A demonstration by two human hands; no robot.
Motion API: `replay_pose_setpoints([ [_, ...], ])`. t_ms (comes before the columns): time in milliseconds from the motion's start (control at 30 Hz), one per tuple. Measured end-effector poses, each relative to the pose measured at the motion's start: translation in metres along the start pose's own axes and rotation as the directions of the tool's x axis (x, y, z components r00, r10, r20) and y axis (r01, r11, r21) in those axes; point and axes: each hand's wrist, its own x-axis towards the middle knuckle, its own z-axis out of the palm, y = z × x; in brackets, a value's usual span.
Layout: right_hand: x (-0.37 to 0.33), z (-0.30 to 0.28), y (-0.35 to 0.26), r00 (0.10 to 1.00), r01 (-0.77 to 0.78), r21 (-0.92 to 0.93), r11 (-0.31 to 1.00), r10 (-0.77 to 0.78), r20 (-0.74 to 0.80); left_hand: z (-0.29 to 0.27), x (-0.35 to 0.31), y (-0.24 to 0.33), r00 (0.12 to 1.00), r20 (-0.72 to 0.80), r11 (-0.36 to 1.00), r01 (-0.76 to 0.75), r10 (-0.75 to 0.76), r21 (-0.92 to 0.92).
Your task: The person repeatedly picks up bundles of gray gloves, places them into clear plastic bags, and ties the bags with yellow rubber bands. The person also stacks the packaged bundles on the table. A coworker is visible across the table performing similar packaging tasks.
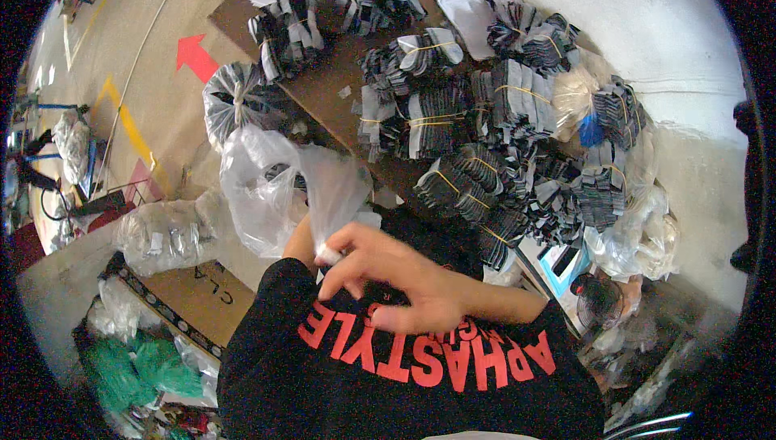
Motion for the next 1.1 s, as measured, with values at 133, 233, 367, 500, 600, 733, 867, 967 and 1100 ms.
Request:
replay_pose_setpoints([
  [133,-0.005,-0.012,0.009,0.977,-0.013,0.252,0.968,0.066,-0.201,-0.009,-0.034,-0.03,0.991,-0.103,0.985,0.062,-0.079,-0.16],
  [233,-0.004,-0.018,0.023,0.97,0.028,0.326,0.945,0.054,-0.238,-0.016,-0.073,-0.064,0.949,-0.234,0.965,0.165,-0.211,-0.204],
  [367,0.0,-0.023,0.03,0.966,0.031,0.432,0.902,0.085,-0.246,-0.01,-0.122,-0.161,0.81,-0.265,0.848,0.527,-0.523,-0.06],
  [500,0.001,-0.016,0.038,0.981,0.045,0.516,0.855,0.059,-0.183,-0.016,-0.147,-0.181,0.675,-0.297,0.699,0.714,-0.675,0.035],
  [600,0.001,-0.012,0.041,0.99,0.008,0.522,0.853,0.068,-0.126,-0.012,-0.141,-0.167,0.707,-0.438,0.776,0.63,-0.555,0.034],
  [733,0.004,-0.015,0.038,0.99,0.011,0.47,0.883,0.057,-0.13,-0.01,-0.117,-0.129,0.811,-0.446,0.911,0.413,-0.378,-0.021],
  [867,0.008,-0.015,0.034,0.981,0.014,0.442,0.897,0.073,-0.178,0.012,-0.091,-0.14,0.837,-0.336,0.896,0.355,-0.432,-0.268],
  [967,0.013,-0.021,0.03,0.983,-0.015,0.445,0.895,0.094,-0.155,0.046,-0.078,-0.223,0.761,-0.369,0.844,0.461,-0.534,-0.273],
  [1100,0.013,-0.023,0.034,0.978,0.014,0.428,0.904,0.077,-0.196,0.014,-0.068,-0.203,0.596,-0.544,0.807,0.429,-0.591,-0.407],
])
